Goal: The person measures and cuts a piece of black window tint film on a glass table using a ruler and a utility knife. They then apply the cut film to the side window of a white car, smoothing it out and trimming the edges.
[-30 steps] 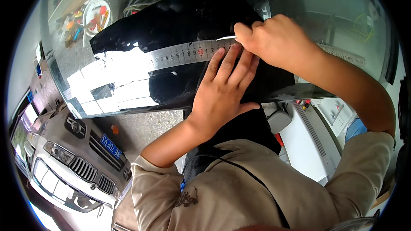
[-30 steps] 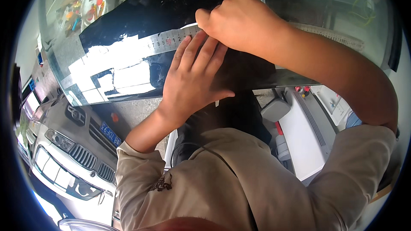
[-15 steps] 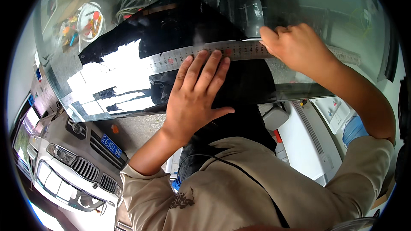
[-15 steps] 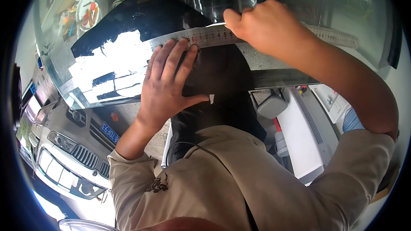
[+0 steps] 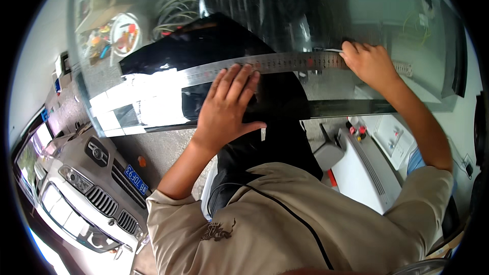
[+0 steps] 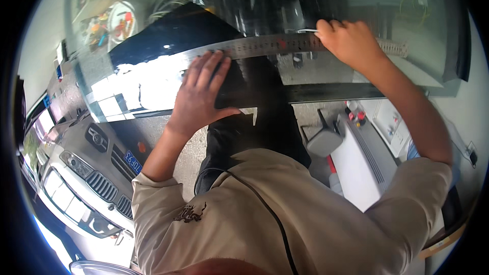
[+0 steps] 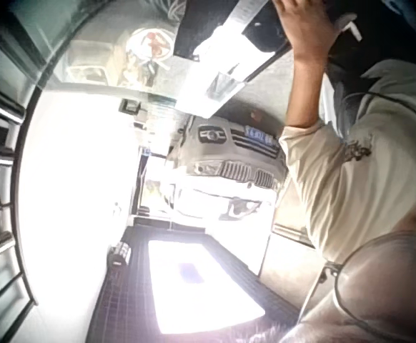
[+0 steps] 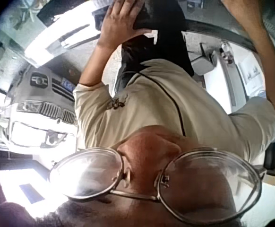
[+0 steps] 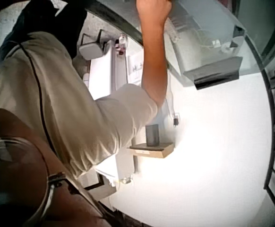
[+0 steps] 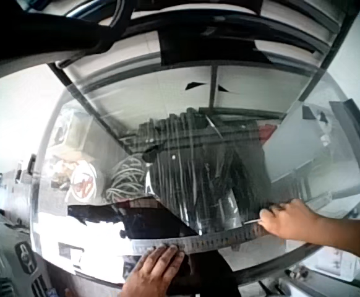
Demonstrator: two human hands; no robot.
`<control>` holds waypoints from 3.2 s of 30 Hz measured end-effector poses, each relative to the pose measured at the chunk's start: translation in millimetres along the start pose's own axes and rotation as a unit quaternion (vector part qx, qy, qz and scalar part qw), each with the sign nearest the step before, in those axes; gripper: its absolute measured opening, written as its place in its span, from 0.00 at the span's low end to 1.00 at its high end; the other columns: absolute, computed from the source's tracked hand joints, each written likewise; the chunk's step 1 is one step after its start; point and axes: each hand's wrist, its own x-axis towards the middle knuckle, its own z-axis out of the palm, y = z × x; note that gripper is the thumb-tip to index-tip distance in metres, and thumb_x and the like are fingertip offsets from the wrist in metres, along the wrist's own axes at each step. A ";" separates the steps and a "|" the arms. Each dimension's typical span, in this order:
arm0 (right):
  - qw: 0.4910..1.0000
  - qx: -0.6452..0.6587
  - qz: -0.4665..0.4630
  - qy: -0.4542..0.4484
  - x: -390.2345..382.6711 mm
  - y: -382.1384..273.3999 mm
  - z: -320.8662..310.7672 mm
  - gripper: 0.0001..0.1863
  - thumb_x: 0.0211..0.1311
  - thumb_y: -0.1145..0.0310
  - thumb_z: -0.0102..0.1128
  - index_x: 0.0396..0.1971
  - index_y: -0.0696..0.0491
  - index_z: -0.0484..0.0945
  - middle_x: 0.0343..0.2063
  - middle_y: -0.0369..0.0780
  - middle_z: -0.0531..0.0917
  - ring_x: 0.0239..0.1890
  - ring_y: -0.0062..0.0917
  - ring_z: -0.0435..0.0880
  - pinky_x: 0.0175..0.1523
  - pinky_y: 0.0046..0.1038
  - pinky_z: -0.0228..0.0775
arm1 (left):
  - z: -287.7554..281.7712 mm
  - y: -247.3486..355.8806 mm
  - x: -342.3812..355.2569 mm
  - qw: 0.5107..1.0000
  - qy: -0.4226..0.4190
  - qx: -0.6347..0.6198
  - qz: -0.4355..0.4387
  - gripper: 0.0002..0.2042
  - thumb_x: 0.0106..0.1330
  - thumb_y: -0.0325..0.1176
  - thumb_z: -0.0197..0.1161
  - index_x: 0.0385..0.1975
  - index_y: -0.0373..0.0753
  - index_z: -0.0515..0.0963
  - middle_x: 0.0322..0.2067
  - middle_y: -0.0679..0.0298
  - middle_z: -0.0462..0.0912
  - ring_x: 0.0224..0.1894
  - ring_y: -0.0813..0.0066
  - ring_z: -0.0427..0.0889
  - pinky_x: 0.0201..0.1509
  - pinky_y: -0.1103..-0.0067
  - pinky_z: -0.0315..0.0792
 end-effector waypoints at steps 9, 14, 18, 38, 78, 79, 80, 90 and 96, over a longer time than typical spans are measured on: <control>0.958 0.229 0.115 0.132 112.1 -91.1 -40.3 0.24 0.53 0.51 0.63 0.47 0.48 0.74 0.41 0.35 0.76 0.34 0.35 0.82 0.37 0.32 0.75 | -29.1 -64.8 -45.1 0.985 0.170 0.017 -0.012 0.23 0.51 0.39 0.68 0.48 0.40 0.74 0.42 0.59 0.77 0.47 0.57 0.75 0.59 0.65 0.66; 0.968 0.160 0.179 0.078 191.3 -136.3 -41.5 0.33 0.46 0.44 0.65 0.49 0.50 0.72 0.45 0.37 0.75 0.34 0.36 0.83 0.39 0.36 0.75 | -77.0 -209.2 -76.0 0.959 0.230 0.121 -0.114 0.32 0.45 0.45 0.72 0.52 0.41 0.69 0.46 0.59 0.72 0.49 0.58 0.71 0.54 0.67 0.67; 0.965 0.149 0.214 0.038 197.3 -160.5 -44.9 0.35 0.43 0.44 0.67 0.47 0.52 0.72 0.44 0.39 0.75 0.36 0.36 0.83 0.41 0.37 0.75 | -100.7 -230.4 -75.8 0.979 0.124 0.103 -0.128 0.37 0.43 0.49 0.73 0.54 0.40 0.67 0.48 0.57 0.70 0.55 0.57 0.68 0.57 0.67 0.67; 0.973 0.124 0.192 0.020 196.0 -155.6 -84.0 0.15 0.53 0.62 0.62 0.39 0.51 0.76 0.36 0.38 0.79 0.39 0.37 0.80 0.41 0.37 0.73 | -118.2 -278.9 -55.8 0.974 0.129 -0.182 0.031 0.15 0.58 0.40 0.66 0.36 0.34 0.76 0.28 0.54 0.79 0.31 0.58 0.79 0.37 0.72 0.71; 0.797 0.430 0.342 0.252 61.1 -193.2 12.1 0.10 0.67 0.65 0.46 0.44 0.50 0.72 0.29 0.40 0.80 0.25 0.32 0.81 0.29 0.31 0.72 | -82.3 -314.6 -94.2 0.931 0.351 0.097 -0.028 0.17 0.53 0.37 0.69 0.42 0.42 0.77 0.40 0.62 0.77 0.40 0.58 0.74 0.47 0.68 0.68; 0.718 0.568 0.348 0.201 65.6 -217.8 -6.5 0.11 0.69 0.65 0.43 0.45 0.51 0.72 0.25 0.37 0.77 0.20 0.24 0.76 0.25 0.25 0.67 | -88.1 -298.8 -96.5 0.913 0.397 0.090 -0.024 0.16 0.54 0.37 0.68 0.41 0.40 0.77 0.40 0.61 0.78 0.40 0.58 0.75 0.46 0.68 0.68; 0.619 0.685 0.355 0.146 67.5 -242.2 -32.3 0.11 0.71 0.66 0.41 0.46 0.51 0.71 0.21 0.35 0.74 0.15 0.16 0.70 0.20 0.19 0.61 | -89.1 -280.3 -87.0 0.894 0.442 0.078 -0.009 0.15 0.56 0.36 0.66 0.41 0.39 0.77 0.40 0.60 0.78 0.39 0.58 0.75 0.45 0.69 0.69; 0.529 0.834 0.123 -0.099 178.1 -390.4 -62.3 0.17 0.70 0.61 0.42 0.48 0.57 0.71 0.29 0.35 0.75 0.27 0.15 0.72 0.28 0.19 0.63 | -40.4 -120.4 -190.0 0.704 0.285 -0.643 -0.097 0.15 0.73 0.36 0.41 0.42 0.31 0.72 0.42 0.56 0.77 0.33 0.75 0.78 0.36 0.82 0.73; 0.859 0.493 0.014 0.141 239.8 -377.5 -66.4 0.13 0.53 0.71 0.60 0.39 0.54 0.75 0.29 0.38 0.76 0.30 0.31 0.77 0.36 0.30 0.70 | -67.6 -223.0 -230.5 0.833 0.320 -0.382 -0.239 0.13 0.71 0.32 0.43 0.39 0.35 0.76 0.17 0.66 0.73 0.18 0.77 0.73 0.22 0.81 0.66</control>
